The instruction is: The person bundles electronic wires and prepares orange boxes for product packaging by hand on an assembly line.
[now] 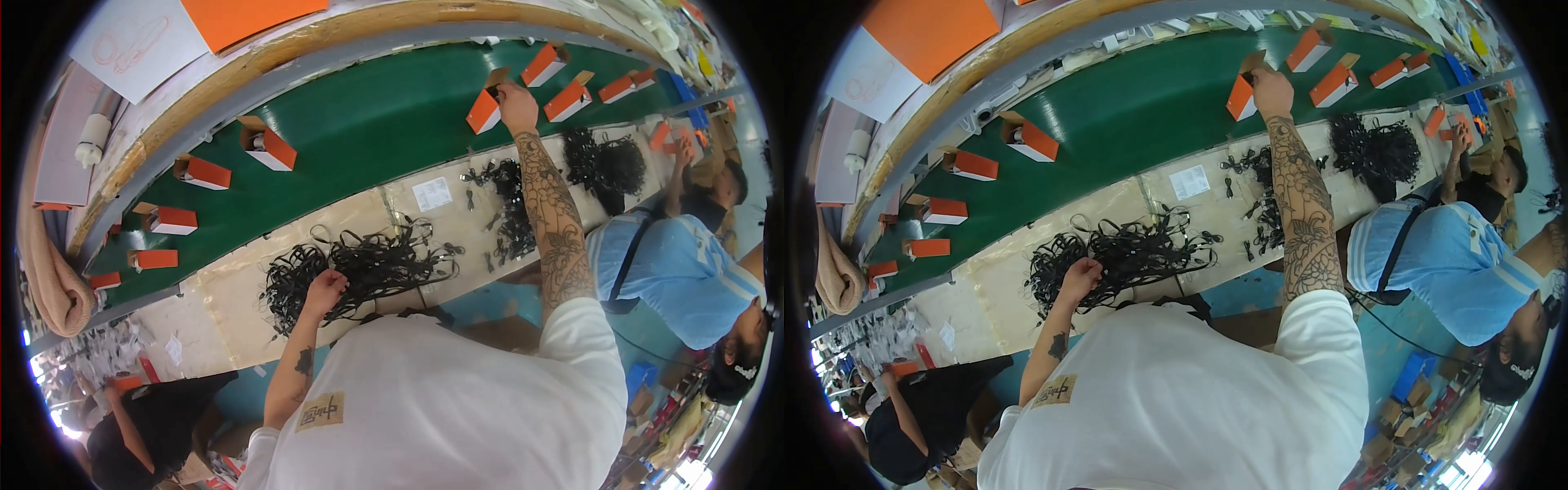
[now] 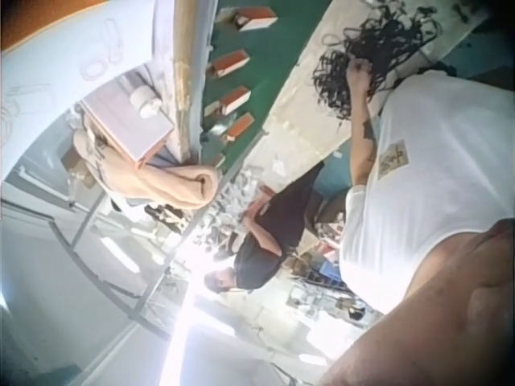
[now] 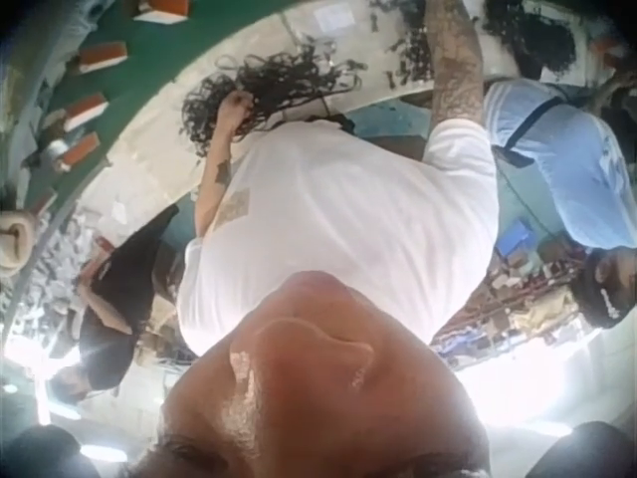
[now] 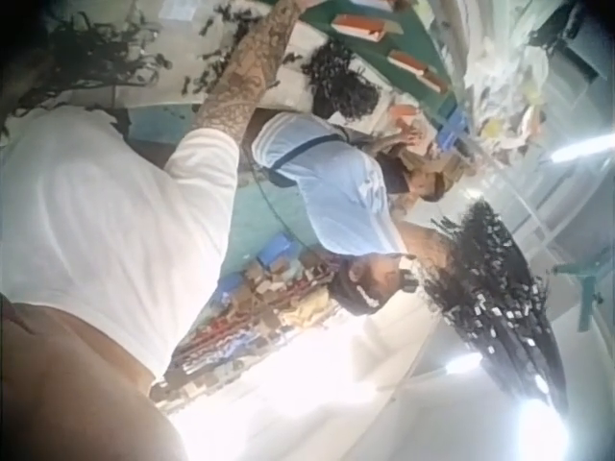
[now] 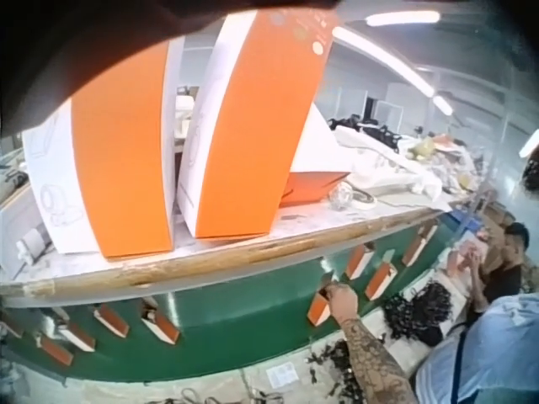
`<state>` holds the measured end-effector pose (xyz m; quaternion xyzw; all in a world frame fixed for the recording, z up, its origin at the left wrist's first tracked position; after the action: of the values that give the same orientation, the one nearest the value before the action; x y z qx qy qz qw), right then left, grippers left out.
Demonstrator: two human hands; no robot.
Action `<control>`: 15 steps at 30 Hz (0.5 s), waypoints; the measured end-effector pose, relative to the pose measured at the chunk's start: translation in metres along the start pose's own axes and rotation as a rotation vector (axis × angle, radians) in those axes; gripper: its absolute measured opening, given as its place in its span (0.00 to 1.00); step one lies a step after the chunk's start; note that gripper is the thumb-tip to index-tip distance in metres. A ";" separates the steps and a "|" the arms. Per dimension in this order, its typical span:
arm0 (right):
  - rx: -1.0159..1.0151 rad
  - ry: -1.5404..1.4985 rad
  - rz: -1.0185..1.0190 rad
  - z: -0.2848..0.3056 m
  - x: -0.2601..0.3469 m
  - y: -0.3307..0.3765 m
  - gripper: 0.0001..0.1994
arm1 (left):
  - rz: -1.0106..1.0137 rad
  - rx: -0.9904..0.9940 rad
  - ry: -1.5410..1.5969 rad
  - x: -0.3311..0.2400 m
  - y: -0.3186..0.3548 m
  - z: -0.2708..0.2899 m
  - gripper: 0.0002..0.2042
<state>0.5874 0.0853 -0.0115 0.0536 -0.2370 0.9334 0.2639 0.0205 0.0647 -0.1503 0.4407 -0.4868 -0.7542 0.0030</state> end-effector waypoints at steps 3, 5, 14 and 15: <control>-0.033 0.007 0.008 0.006 -0.006 0.007 0.07 | -0.030 0.015 -0.037 -0.004 -0.002 -0.004 0.06; -0.226 -0.100 -0.030 0.027 -0.011 0.020 0.08 | -0.042 0.004 -0.038 -0.003 -0.010 0.003 0.06; 0.557 -0.026 -0.359 -0.102 0.004 0.244 0.14 | -0.368 -0.341 -0.400 -0.035 -0.019 0.005 0.07; 0.499 -0.039 -0.430 -0.102 0.005 0.257 0.13 | -0.419 -0.366 -0.460 -0.045 -0.023 0.004 0.07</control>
<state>0.4525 -0.0565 -0.2065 0.1834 0.0106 0.8844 0.4290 0.0550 0.0990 -0.1366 0.3418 -0.2308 -0.8926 -0.1823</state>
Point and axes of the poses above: each hand's wrist, its own y-axis away from the middle knuckle, its own z-axis out of the back of the hand, x = y × z, the point moved 6 cm from there along -y, towards the middle knuckle, and after that the axes turned 3 degrees about x, right-handed, at the moved point
